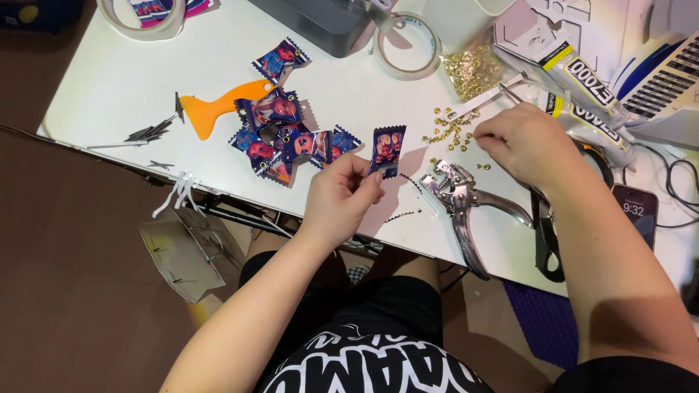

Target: The person assembles keychains by attaching small gold beads to the tops of small blue packets using a handheld metal crimping tool. They repeatedly pick up a packet, insert a bead, and use the tool to secure it before placing the finished item on the table.

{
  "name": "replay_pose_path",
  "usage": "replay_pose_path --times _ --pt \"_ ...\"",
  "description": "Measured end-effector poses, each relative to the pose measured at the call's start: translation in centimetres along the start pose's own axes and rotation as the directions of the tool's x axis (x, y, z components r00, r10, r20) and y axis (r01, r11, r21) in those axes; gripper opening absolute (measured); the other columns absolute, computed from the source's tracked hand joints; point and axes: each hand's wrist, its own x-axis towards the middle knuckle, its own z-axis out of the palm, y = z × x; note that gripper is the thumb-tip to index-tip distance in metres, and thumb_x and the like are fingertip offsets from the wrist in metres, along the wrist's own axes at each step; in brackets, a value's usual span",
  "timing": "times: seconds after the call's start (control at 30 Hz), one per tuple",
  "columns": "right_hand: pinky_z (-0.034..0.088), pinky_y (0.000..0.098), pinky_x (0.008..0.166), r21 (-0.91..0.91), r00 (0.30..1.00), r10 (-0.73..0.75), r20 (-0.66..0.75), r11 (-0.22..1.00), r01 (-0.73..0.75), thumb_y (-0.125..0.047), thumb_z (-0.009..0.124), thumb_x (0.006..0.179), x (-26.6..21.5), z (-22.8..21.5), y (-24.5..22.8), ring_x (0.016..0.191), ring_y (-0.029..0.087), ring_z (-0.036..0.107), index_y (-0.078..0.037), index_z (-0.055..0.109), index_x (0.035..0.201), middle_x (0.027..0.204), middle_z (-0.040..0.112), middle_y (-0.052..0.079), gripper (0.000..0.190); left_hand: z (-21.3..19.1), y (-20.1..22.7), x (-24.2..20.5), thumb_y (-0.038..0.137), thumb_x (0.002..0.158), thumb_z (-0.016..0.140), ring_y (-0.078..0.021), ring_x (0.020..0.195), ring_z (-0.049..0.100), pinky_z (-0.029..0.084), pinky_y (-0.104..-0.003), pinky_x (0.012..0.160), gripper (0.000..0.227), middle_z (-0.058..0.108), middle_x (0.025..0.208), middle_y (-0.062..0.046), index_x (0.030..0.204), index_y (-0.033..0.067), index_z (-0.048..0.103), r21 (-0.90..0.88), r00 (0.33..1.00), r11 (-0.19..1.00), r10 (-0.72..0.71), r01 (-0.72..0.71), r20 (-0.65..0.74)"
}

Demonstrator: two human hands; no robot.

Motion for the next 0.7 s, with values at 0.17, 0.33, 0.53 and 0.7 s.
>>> replay_pose_path --times 0.17,0.33,0.53,0.7 --pt "0.048 0.0368 0.092 0.098 0.995 -0.015 -0.102 0.995 0.025 -0.022 0.07 0.095 -2.2 -1.0 0.8 0.099 0.023 0.066 -0.015 0.079 0.109 0.099 0.077 0.002 0.018 0.0 0.0 0.0 0.02 0.094 0.068 -0.0128 0.073 0.081 0.051 -0.021 0.062 0.018 0.065 0.067 0.001 0.083 0.0135 0.056 0.004 1.0 1.0 0.007 -0.007 -0.006" --pt "0.051 0.0338 0.094 0.054 0.998 0.024 0.059 0.998 -0.027 -0.031 0.07 0.09 -3.6 0.0 0.3 0.102 0.02 0.07 -0.019 0.079 0.111 0.106 0.078 -0.001 0.026 0.2 -0.2 0.0 0.018 0.094 0.068 -0.0136 0.073 0.081 0.05 -0.021 0.062 0.017 0.062 0.068 0.003 0.084 0.0138 0.056 -0.017 1.0 1.0 -0.004 0.004 -0.006" --pt "0.046 0.0384 0.092 -0.018 0.997 -0.055 -0.061 0.998 0.054 -0.042 0.068 0.095 -3.4 2.7 0.5 0.099 0.028 0.058 -0.023 0.079 0.111 0.102 0.075 -0.003 0.027 0.1 0.1 -0.1 0.019 0.094 0.068 -0.0135 0.073 0.081 0.049 -0.021 0.061 0.017 0.065 0.067 0.001 0.083 0.0136 0.057 0.005 1.0 1.0 0.002 -0.002 -0.018" --pt "0.048 0.0388 0.09 -0.045 0.967 -0.161 -0.198 0.987 0.155 -0.029 0.067 0.099 -2.9 2.8 -0.3 0.09 0.03 0.06 -0.016 0.079 0.102 0.088 0.073 0.0 0.018 0.2 0.0 0.0 0.019 0.094 0.068 -0.0133 0.073 0.081 0.05 -0.021 0.063 0.016 0.064 0.067 0.002 0.084 0.0139 0.057 0.002 1.0 1.0 -0.007 0.007 -0.015"
